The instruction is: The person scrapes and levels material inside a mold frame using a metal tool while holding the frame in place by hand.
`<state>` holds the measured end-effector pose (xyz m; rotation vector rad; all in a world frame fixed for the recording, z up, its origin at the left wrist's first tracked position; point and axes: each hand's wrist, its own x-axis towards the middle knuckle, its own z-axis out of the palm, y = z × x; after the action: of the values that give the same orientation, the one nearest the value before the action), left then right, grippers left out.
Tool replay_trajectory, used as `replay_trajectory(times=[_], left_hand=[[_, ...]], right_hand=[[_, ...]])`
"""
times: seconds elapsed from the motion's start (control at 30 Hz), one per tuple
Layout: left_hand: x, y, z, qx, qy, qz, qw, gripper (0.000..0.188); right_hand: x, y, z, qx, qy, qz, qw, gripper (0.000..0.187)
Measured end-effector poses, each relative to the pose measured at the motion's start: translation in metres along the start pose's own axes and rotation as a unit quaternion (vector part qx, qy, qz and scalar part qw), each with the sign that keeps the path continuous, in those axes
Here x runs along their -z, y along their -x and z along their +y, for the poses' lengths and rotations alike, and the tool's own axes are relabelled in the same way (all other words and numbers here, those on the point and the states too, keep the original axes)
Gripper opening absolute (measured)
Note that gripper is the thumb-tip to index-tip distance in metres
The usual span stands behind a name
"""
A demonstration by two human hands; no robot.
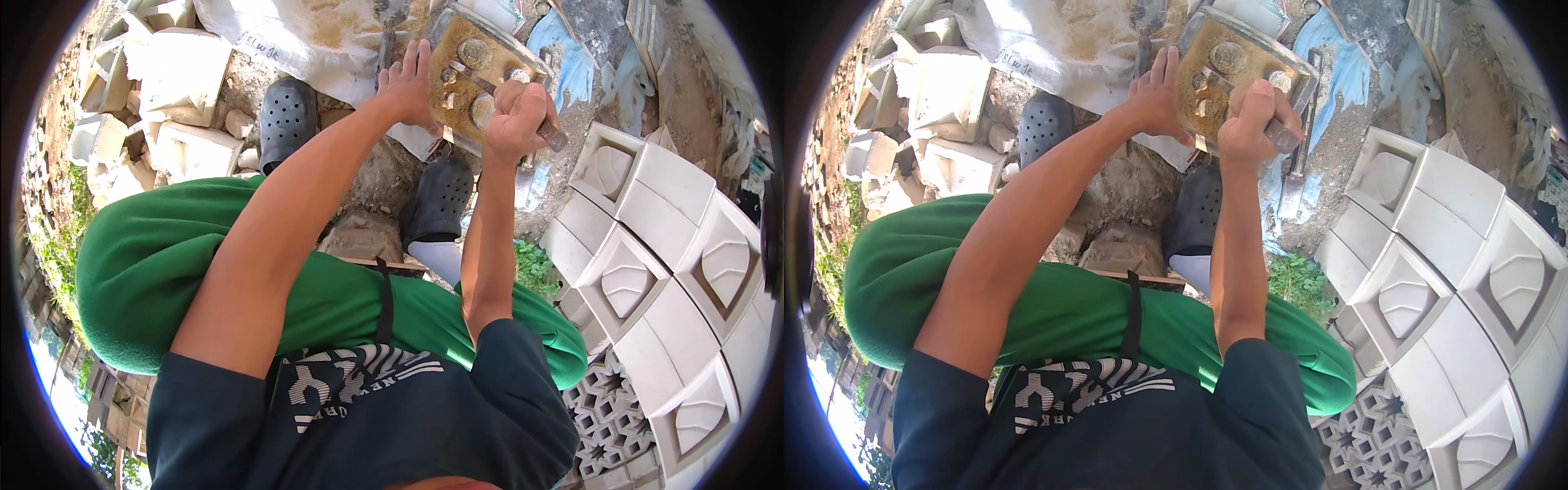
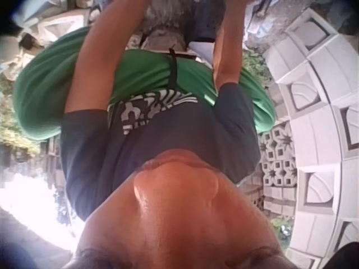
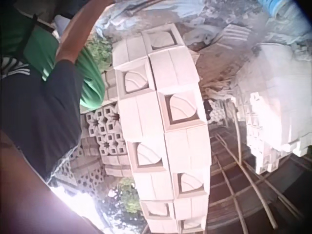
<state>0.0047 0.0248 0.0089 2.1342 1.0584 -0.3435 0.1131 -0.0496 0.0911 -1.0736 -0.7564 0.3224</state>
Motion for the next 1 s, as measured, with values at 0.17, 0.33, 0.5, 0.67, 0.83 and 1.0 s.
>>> replay_trajectory(times=[0.17, 0.33, 0.5, 0.67, 0.83, 1.0], left_hand=[[-0.008, 0.005, 0.000, -0.009, 0.002, 0.036, 0.999, 0.152], [-0.034, 0.008, 0.002, -0.032, 0.013, 0.265, 0.964, 0.125], [-0.031, -0.006, 0.001, -0.189, -0.069, 0.338, 0.919, 0.092], [-0.023, -0.028, 0.001, -0.387, -0.084, 0.243, 0.886, 0.082], [-0.021, -0.035, 0.008, -0.379, -0.103, 0.230, 0.890, 0.078], [-0.017, -0.030, 0.023, -0.314, -0.121, 0.286, 0.897, 0.071]], right_hand=[[0.004, -0.019, -0.005, 0.017, 0.023, -0.104, 0.994, 0.036], [0.005, -0.039, -0.016, -0.118, -0.026, 0.016, 0.993, 0.038], [-0.017, -0.090, -0.063, -0.109, 0.010, 0.077, 0.991, 0.045], [-0.028, -0.131, -0.081, -0.076, 0.014, 0.039, 0.996, 0.050], [-0.024, -0.136, -0.065, -0.081, 0.005, 0.052, 0.995, 0.051], [-0.004, -0.130, -0.057, -0.096, 0.026, 0.073, 0.992, 0.048]])
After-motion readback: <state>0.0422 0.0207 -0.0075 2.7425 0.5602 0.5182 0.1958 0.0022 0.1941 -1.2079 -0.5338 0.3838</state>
